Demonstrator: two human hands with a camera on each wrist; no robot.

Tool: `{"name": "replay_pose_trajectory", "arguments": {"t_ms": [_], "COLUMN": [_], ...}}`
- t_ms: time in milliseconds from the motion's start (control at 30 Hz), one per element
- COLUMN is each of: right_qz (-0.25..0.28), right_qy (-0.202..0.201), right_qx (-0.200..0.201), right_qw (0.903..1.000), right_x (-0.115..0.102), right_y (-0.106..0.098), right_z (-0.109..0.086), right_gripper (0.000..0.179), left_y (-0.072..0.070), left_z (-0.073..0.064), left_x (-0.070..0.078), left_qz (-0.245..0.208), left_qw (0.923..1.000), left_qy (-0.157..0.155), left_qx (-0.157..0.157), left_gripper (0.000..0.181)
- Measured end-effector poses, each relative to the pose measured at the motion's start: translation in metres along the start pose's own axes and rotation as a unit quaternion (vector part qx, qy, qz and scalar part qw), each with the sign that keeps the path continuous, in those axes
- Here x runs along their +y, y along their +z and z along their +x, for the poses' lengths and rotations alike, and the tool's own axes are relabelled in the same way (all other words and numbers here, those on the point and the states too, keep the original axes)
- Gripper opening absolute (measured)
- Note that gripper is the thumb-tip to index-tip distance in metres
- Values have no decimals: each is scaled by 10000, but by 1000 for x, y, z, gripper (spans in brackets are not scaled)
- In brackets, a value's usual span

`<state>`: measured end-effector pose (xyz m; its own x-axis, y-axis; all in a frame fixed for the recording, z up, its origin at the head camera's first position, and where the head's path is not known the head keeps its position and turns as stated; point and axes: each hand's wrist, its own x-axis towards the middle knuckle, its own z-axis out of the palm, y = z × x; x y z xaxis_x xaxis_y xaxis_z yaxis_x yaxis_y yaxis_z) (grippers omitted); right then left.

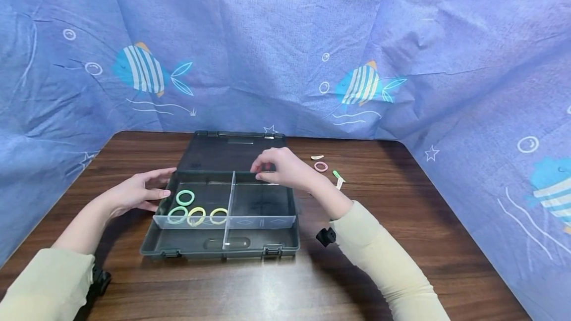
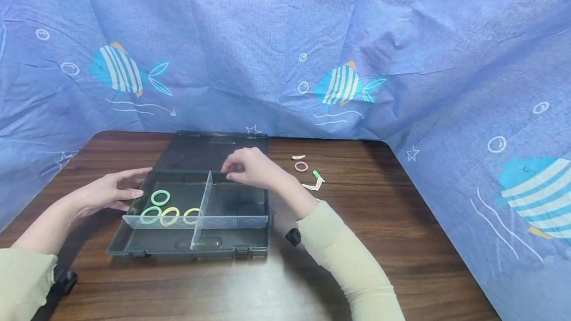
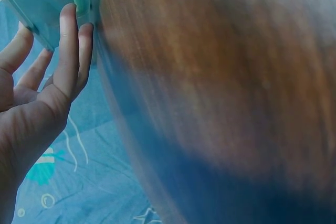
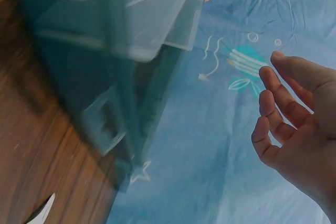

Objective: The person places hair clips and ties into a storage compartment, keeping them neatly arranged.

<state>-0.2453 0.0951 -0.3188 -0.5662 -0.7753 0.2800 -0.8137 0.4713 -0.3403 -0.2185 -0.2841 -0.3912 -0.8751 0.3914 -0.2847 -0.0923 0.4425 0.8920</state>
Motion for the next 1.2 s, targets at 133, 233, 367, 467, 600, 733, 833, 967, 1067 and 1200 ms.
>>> {"name": "replay_pose_trajectory", "arguments": {"t_ms": [133,233,367,467,600,733,833,967,1067,1200], "right_qz": [-62,-110,-142,-182,-243,-272,-320,-339,-254,-159], "right_qy": [9,146,343,400,537,764,938,1141,1262,1363], "right_qx": [129,234,364,467,608,693,723,811,899,1016], "right_qw": [9999,9996,9987,9979,9964,9943,9925,9896,9876,9853], "right_x": [8,15,24,32,43,56,65,77,88,99], "right_y": [-4,-8,-11,-13,-15,-14,-14,-12,-11,-9], "right_z": [-15,-28,-45,-58,-76,-92,-102,-110,-114,-116], "right_gripper": [9,10,11,12,13,13,13,16,17,19], "left_y": [0,1,1,0,0,0,0,0,0,0], "left_z": [0,0,0,0,1,2,2,2,2,2], "left_x": [1,2,1,1,0,-1,-2,-2,-2,-2], "left_qz": [14,33,41,37,21,5,-12,-14,-15,-12], "left_qw": [10000,10000,10000,10000,10000,10000,10000,10000,10000,10000], "left_qy": [-21,-28,-46,-58,-93,-90,-86,-80,-75,-64], "left_qx": [13,7,7,7,26,36,35,20,12,-6], "left_gripper": [79,79,79,80,80,80,80,80,80,80]}}
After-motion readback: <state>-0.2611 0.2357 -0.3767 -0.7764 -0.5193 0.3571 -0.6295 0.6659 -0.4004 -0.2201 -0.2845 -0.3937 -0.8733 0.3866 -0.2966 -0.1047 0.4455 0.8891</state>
